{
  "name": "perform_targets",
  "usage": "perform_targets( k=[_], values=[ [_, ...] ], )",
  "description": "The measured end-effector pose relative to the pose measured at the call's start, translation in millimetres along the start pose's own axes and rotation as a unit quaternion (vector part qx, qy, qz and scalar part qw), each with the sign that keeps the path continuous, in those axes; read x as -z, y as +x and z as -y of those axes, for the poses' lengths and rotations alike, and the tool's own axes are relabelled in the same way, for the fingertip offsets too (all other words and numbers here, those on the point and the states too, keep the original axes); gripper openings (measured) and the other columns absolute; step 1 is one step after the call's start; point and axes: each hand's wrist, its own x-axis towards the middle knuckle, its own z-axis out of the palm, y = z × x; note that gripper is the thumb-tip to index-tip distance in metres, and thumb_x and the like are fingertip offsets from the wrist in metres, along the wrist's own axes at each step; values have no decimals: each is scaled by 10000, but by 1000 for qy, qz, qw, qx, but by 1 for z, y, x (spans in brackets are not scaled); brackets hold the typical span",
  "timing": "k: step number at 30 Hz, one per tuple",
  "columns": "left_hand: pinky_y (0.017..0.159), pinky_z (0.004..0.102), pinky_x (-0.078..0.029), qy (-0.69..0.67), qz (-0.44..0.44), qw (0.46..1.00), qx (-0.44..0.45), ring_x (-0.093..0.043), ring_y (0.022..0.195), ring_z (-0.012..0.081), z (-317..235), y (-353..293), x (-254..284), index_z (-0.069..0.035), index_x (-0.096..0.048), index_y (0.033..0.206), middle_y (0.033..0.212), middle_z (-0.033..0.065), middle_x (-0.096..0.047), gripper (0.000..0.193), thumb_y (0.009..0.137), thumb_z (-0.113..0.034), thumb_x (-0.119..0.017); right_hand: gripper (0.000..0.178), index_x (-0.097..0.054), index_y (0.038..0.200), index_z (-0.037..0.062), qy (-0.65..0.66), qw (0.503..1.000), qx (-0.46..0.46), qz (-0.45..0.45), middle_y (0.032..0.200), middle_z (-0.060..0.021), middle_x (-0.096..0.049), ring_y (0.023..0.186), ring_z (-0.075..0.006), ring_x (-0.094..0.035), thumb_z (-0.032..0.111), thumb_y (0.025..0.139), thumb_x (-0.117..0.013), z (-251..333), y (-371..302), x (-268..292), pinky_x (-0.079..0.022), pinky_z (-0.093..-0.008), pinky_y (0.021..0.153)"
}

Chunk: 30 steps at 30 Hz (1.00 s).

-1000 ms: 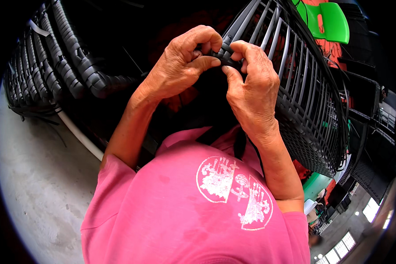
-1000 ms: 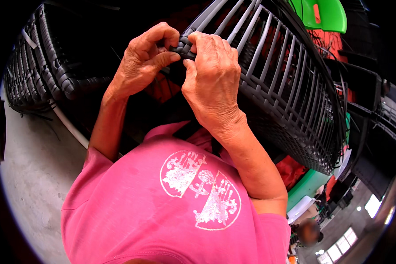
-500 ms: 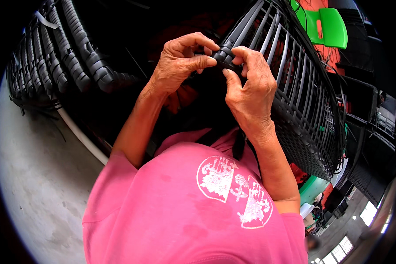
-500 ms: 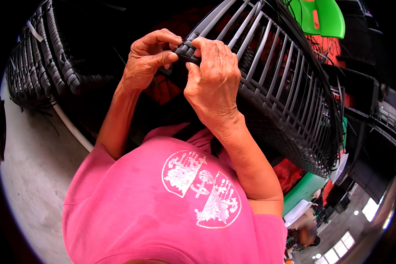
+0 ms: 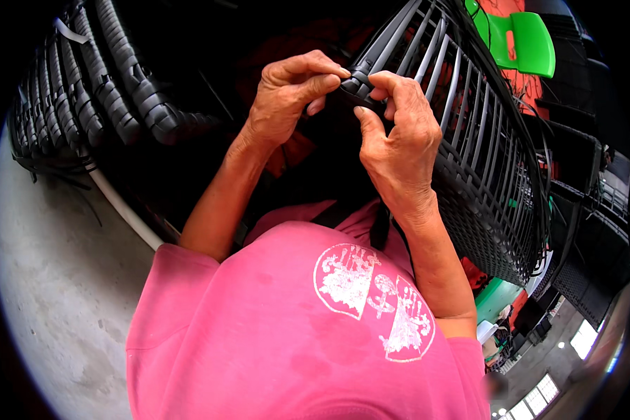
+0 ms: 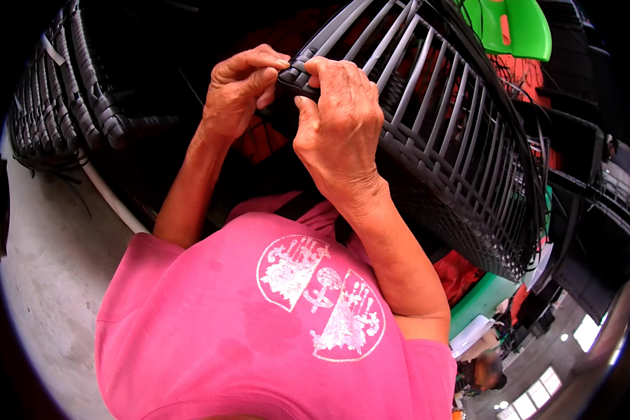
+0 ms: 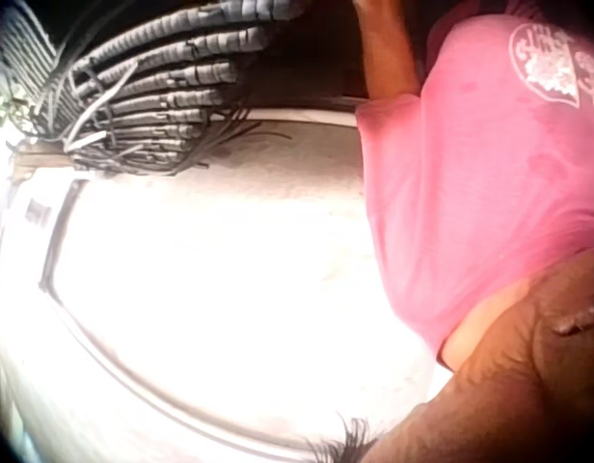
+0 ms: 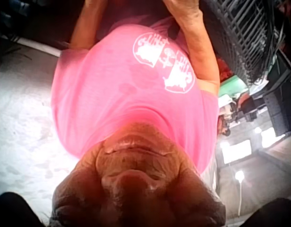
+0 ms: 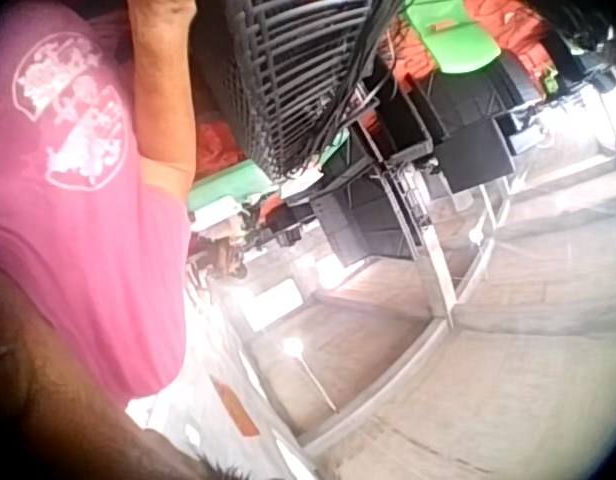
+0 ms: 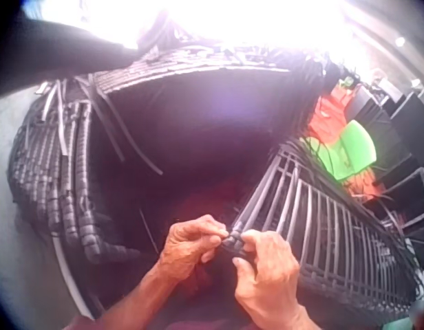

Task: The person weaves black plastic strips through a basket frame by hand, tucking ends into the weave and pulling them through to secure the structure.

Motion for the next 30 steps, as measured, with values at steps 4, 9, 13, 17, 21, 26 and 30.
perform_targets(
  k=[4,9,13,17,21,26,30],
  values=[
    [460,144,-349,30,-18,999,8,-449,576,18,2,-8,-4,-60,-684,957,774,-25,-546,172,788,-58,-715,374,-542,1008,31,-18,1000,-2,6,897,-106,-548,877,-281,-552,-35,655,-646,3,-4,0,-414,-387,780],
    [520,155,-398,21,-78,997,19,-493,622,40,6,-11,-7,-63,-667,1037,842,-15,-582,265,778,-63,-728,429,-539,1079,20,34,999,8,-13,1000,-148,-562,983,-322,-536,-48,665,-632,0,0,20,-408,-403,879],
    [593,191,-452,83,-105,990,45,-552,749,66,7,-24,5,-50,-639,1112,926,4,-628,314,819,-137,-706,443,-562,1120,20,-76,994,0,-80,1106,-161,-574,1073,-321,-520,-8,693,-675,-19,-20,65,-392,-396,953],
    [712,198,-466,150,-117,981,41,-570,825,70,-3,-22,-13,-17,-619,1137,952,29,-642,338,867,-215,-664,518,-551,1172,3,-265,960,-39,-83,1161,-154,-578,1108,-314,-519,314,788,-706,-71,-70,122,-374,-410,968],
    [823,225,-454,210,-126,969,28,-577,881,94,-8,-18,-34,25,-605,1137,963,54,-643,379,878,-248,-653,649,-526,1215,-15,-323,941,-91,-32,1203,-181,-554,1147,-331,-500,509,837,-585,-93,-121,162,-363,-422,978],
    [838,240,-453,186,-158,968,56,-578,902,114,-12,-16,-48,56,-595,1136,962,65,-642,379,873,-212,-652,770,-486,1276,8,-397,913,-69,60,1262,-160,-530,1194,-322,-474,586,776,-588,-95,-145,182,-322,-452,998],
    [827,228,-442,167,-176,968,69,-570,883,100,-10,-15,-50,60,-597,1134,950,55,-639,365,864,-178,-653,782,-473,1303,34,-399,911,-81,58,1308,-136,-511,1217,-293,-464,542,734,-647,-99,-149,180,-312,-449,1003]
  ],
)
